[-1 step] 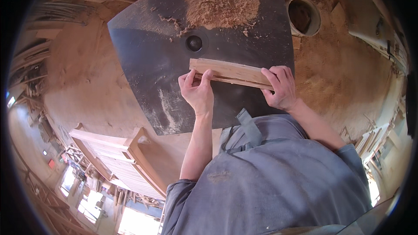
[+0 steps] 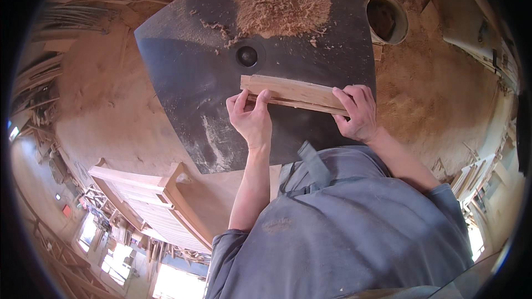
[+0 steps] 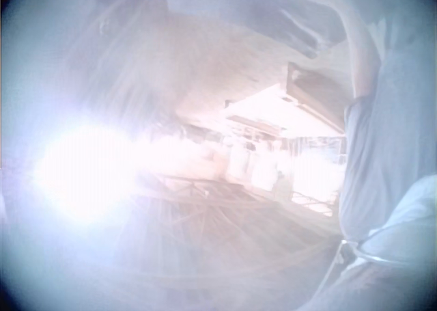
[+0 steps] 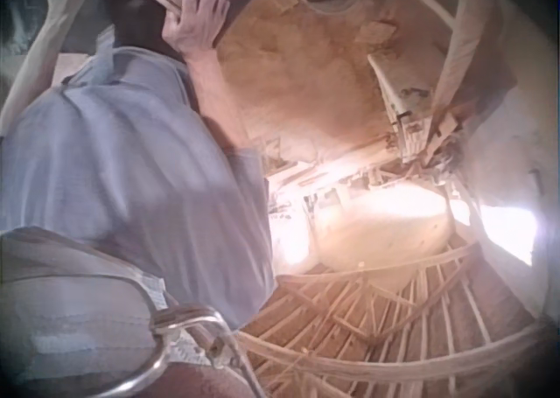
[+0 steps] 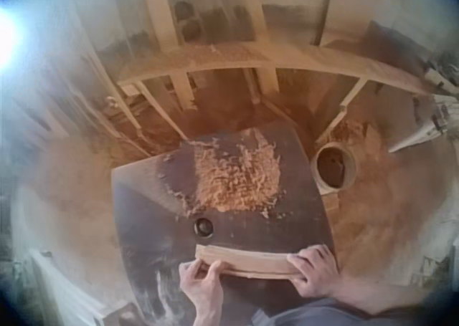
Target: The person shapes the edges of wood pieces by feeding them into a router table and then places them on a stack.
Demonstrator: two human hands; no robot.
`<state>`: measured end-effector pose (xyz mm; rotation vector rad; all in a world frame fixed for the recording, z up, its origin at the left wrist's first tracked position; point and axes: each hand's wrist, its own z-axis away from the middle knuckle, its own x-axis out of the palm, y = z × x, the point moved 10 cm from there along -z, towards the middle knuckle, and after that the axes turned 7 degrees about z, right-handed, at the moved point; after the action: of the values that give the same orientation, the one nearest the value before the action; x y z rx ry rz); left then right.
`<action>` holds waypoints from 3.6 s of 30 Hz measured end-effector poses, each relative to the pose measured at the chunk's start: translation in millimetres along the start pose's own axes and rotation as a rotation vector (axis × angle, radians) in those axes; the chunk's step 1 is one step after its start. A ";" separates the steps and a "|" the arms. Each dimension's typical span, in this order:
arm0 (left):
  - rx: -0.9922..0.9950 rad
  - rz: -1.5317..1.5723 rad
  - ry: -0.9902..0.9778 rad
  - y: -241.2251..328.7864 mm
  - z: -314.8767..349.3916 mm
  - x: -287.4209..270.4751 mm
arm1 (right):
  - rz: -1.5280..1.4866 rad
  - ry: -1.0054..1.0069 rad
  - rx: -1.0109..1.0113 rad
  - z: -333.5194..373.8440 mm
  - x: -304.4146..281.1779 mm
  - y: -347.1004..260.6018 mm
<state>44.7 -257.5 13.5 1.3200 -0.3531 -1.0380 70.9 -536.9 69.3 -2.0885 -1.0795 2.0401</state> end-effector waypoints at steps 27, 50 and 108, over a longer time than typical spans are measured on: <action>0.022 -0.070 -0.103 6.3 -48.3 4.1 | 0.027 0.048 0.143 -21.3 18.2 -5.8; -0.077 0.066 0.074 -0.6 -106.2 -54.5 | -0.030 0.018 -0.043 -95.0 57.5 -35.3; 0.202 -0.018 -0.051 19.5 -72.1 -13.8 | 0.027 -0.028 0.088 -53.8 36.4 -26.1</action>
<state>98.6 -204.0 15.9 1.4807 -0.4949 -1.0740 103.5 -476.1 57.6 -2.0499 -0.9516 2.0936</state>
